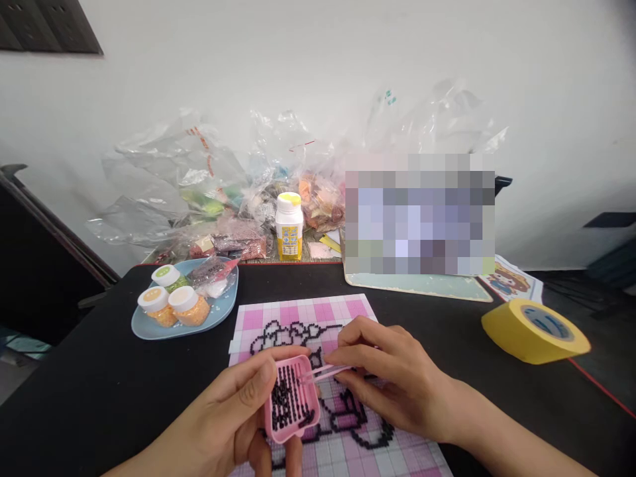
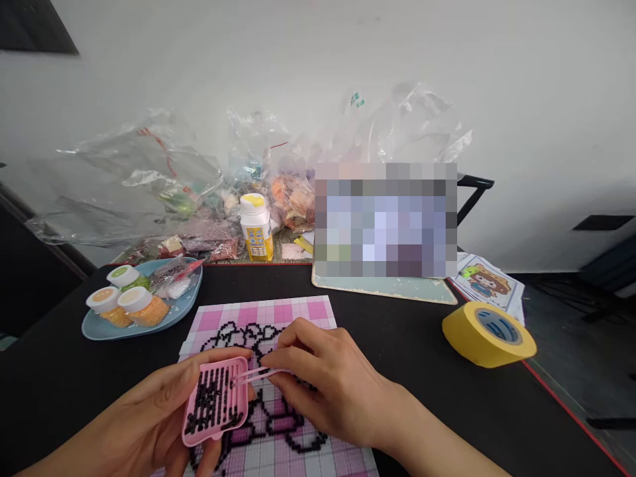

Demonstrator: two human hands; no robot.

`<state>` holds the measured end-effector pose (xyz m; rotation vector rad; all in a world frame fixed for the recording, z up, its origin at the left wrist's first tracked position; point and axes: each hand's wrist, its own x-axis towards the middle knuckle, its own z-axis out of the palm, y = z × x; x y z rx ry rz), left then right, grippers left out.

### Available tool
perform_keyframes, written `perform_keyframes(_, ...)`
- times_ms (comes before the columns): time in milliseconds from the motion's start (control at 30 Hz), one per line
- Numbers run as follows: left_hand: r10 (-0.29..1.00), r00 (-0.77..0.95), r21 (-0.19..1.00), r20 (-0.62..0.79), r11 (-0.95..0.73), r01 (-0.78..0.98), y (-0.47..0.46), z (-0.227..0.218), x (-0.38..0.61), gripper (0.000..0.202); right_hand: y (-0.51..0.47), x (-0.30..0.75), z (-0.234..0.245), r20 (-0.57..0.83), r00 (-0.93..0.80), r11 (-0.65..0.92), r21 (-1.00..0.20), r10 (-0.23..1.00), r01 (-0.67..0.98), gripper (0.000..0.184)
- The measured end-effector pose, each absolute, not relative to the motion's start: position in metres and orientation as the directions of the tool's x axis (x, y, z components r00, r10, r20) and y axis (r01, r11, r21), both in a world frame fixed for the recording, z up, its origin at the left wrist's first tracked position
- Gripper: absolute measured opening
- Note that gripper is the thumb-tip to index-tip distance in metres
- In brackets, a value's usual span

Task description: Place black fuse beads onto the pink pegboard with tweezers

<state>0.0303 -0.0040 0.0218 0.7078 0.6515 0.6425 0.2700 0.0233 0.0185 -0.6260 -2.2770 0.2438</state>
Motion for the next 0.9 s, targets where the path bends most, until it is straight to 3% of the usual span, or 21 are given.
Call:
perform_keyframes(400,0.718,0.633,0.753,-0.289,0.579,-0.312,-0.005,0.021,0.028,0.044,0.023,0.271,0.017,0.641,-0.598,0.873,-0.297,0.482,0.386,0.014)
perform_keyframes(700,0.732,0.563,0.745,-0.383,0.605,-0.281,-0.005,0.030,0.031,0.054,0.024,0.274,0.021,0.660,-0.531,0.846,-0.381,0.532,0.374,0.014)
perform_keyframes(900,0.786,0.496,0.786,-0.369,0.548,-0.284,0.002,0.035,0.031,0.048,0.029,0.283,0.024,0.572,-0.573,0.808,-0.389,0.588,0.441,0.009)
